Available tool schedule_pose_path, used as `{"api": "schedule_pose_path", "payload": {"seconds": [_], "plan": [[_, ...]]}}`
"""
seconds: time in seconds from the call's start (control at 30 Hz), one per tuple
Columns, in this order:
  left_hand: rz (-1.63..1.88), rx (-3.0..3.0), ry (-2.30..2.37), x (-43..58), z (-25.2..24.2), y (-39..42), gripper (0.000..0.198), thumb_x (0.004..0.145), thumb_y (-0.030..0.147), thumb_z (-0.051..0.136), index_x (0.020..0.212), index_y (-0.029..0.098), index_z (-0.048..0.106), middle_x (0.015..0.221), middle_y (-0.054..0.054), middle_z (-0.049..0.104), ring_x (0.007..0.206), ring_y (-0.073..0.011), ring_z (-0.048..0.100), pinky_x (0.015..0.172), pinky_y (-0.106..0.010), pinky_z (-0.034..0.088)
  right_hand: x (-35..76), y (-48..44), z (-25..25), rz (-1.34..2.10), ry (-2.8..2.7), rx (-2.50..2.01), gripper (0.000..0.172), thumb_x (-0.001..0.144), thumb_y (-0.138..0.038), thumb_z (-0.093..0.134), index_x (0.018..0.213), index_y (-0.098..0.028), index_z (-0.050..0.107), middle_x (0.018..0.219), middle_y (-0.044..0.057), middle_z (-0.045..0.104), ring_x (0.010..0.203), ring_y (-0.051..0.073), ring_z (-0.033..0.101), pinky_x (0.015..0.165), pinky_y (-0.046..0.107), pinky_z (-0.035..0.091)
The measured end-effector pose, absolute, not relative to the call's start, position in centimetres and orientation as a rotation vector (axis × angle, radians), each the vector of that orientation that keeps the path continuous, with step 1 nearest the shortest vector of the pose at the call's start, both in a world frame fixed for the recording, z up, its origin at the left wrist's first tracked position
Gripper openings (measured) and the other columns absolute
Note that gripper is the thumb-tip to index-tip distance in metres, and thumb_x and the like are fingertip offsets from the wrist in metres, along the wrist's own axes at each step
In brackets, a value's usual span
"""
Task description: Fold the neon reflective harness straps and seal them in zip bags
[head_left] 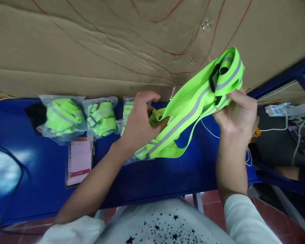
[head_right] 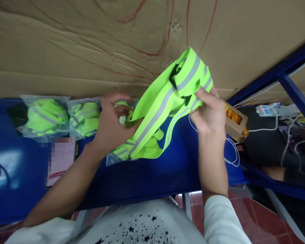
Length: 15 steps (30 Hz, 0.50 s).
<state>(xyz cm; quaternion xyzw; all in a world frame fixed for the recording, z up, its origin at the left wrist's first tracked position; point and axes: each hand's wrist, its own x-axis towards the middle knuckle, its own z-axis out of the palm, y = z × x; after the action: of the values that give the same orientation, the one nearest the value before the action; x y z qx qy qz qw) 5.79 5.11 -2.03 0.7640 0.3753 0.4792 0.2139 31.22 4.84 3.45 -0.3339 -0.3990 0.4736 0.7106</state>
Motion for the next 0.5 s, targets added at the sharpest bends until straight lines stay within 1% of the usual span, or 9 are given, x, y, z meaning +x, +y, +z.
{"api": "schedule_pose_path", "payload": {"seconds": [0.1,0.2,0.27,0.33,0.4,0.43,0.5], "plan": [[1.459,2.143,1.106,6.0,-2.13,4.56,0.052,0.084,0.024,0.07,0.127,0.026,0.041,0.116,-0.007,0.063,0.096,-0.0225,0.07,0.081,-0.039,0.062,31.37,4.88,3.54,1.026,-0.882,-0.73,0.016,0.071,-0.015,0.076,0.075,-0.028,0.068,0.085,-0.004,0.08,0.103,0.024,0.077,0.107,0.049,0.058],[1.515,2.074,1.165,6.03,-1.87,4.27,0.052,0.087,0.019,0.064,0.131,0.027,0.037,0.115,-0.006,0.065,0.093,-0.0218,0.07,0.079,-0.038,0.061,31.42,4.78,3.57,0.987,-0.888,-0.721,0.017,0.072,-0.014,0.075,0.076,-0.029,0.068,0.082,-0.005,0.079,0.1,0.024,0.078,0.108,0.049,0.056],[1.544,2.11,1.174,5.99,-1.64,4.21,0.05,0.087,0.017,0.062,0.13,0.025,0.039,0.117,-0.008,0.063,0.097,-0.0227,0.069,0.081,-0.039,0.059,31.26,4.63,3.61,0.978,-0.896,-0.718,0.017,0.071,-0.015,0.076,0.076,-0.029,0.068,0.082,-0.005,0.079,0.1,0.024,0.078,0.109,0.05,0.055],[1.555,2.192,1.162,5.95,-1.4,4.14,0.042,0.087,0.017,0.061,0.125,0.024,0.044,0.118,-0.01,0.062,0.102,-0.0241,0.066,0.085,-0.039,0.057,31.03,4.52,3.64,0.965,-0.903,-0.72,0.018,0.07,-0.016,0.077,0.075,-0.03,0.067,0.081,-0.006,0.079,0.102,0.024,0.077,0.109,0.049,0.055],[1.484,2.254,1.13,5.95,-1.21,4.05,0.037,0.09,0.019,0.061,0.124,0.023,0.046,0.116,-0.01,0.062,0.103,-0.0247,0.066,0.087,-0.039,0.055,30.89,4.5,3.62,0.948,-0.908,-0.718,0.018,0.07,-0.016,0.078,0.074,-0.03,0.067,0.081,-0.006,0.079,0.1,0.023,0.077,0.109,0.048,0.055],[1.418,2.271,1.097,5.95,-1.16,4.03,0.038,0.092,0.023,0.063,0.126,0.022,0.046,0.116,-0.01,0.063,0.103,-0.025,0.066,0.087,-0.039,0.055,30.9,4.53,3.59,0.943,-0.911,-0.715,0.018,0.07,-0.016,0.078,0.073,-0.03,0.066,0.081,-0.006,0.079,0.098,0.023,0.077,0.109,0.046,0.055],[1.285,2.257,1.007,5.97,-1.19,4.09,0.052,0.091,0.034,0.07,0.132,0.021,0.043,0.121,-0.011,0.064,0.103,-0.0259,0.068,0.086,-0.038,0.055,31.07,4.65,3.51,0.939,-0.915,-0.712,0.019,0.07,-0.015,0.078,0.072,-0.03,0.066,0.081,-0.006,0.079,0.094,0.021,0.077,0.108,0.044,0.056]]}}
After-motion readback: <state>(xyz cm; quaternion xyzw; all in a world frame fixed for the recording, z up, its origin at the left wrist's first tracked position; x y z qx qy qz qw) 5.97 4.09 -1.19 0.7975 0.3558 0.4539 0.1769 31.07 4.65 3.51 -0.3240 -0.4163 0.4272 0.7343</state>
